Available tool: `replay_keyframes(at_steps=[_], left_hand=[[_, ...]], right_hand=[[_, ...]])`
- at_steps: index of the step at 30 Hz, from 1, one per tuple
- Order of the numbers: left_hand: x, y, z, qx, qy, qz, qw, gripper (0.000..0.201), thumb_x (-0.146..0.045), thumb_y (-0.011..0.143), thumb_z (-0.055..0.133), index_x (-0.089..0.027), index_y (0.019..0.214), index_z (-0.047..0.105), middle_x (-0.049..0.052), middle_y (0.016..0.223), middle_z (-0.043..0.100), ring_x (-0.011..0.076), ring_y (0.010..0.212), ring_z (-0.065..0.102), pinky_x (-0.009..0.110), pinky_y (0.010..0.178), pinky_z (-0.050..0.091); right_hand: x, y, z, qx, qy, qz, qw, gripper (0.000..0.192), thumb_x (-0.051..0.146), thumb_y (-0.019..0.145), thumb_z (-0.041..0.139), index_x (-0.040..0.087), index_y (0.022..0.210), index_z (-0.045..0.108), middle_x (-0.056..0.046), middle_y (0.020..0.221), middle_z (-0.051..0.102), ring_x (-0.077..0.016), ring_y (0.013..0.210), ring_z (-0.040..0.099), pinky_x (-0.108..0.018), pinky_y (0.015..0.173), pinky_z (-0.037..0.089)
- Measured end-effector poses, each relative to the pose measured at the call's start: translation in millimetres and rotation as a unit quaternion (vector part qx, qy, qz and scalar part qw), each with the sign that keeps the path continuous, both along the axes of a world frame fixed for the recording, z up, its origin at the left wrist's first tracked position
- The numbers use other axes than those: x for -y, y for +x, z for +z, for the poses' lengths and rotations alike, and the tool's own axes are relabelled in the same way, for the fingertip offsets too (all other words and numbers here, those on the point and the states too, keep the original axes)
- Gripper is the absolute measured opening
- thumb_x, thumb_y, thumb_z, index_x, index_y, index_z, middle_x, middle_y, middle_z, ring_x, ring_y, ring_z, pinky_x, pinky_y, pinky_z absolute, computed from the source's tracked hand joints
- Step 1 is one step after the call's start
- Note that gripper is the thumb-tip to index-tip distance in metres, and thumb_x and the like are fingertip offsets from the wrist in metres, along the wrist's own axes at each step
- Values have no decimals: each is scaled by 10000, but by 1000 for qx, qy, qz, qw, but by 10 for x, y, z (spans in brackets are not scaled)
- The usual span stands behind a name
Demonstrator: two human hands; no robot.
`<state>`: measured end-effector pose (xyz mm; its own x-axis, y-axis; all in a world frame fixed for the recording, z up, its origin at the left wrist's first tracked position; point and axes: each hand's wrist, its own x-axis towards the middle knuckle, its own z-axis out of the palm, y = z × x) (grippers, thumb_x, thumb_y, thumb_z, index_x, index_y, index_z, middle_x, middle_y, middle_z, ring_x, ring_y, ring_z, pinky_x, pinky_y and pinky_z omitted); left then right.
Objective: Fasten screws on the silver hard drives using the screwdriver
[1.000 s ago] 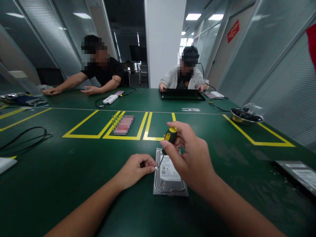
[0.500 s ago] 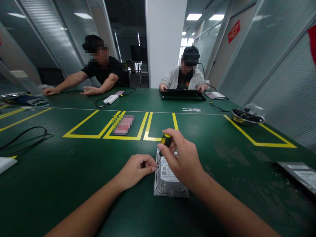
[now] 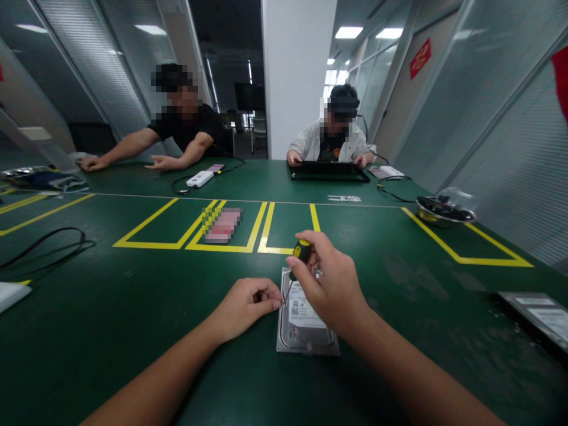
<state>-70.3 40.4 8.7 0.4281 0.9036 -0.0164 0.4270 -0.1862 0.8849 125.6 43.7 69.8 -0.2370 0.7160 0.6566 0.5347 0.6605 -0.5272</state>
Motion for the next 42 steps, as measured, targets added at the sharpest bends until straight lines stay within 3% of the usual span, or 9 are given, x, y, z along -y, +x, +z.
replay_keyframes(at_steps=[21, 32, 42], left_hand=[[8, 10, 22, -17, 2, 5, 1000, 126, -262, 838, 651, -150, 838, 707, -15, 704, 621, 121, 643, 502, 229, 599, 356], [-3, -3, -11, -5, 2, -2, 1000, 114, -252, 842, 631, -150, 832, 682, -13, 719, 615, 126, 657, 501, 233, 610, 363], [0, 0, -5, -6, 7, -4, 1000, 100, -244, 850, 634, -155, 837, 676, -14, 735, 621, 128, 671, 510, 232, 622, 365]], right_hand=[[-36, -7, -57, -4, -1, 0, 1000, 287, 274, 898, 580, 162, 1160, 554, 0, 798, 633, -104, 611, 557, -249, 593, 431], [-4, -13, 10, 23, 10, 56, 998, 301, 219, 889, 597, 169, 1186, 574, -16, 867, 648, -129, 732, 587, -268, 678, 459], [6, 5, 83, 48, 5, 64, 997, 301, 206, 897, 578, 163, 1194, 586, -20, 852, 656, -132, 711, 576, -273, 671, 458]])
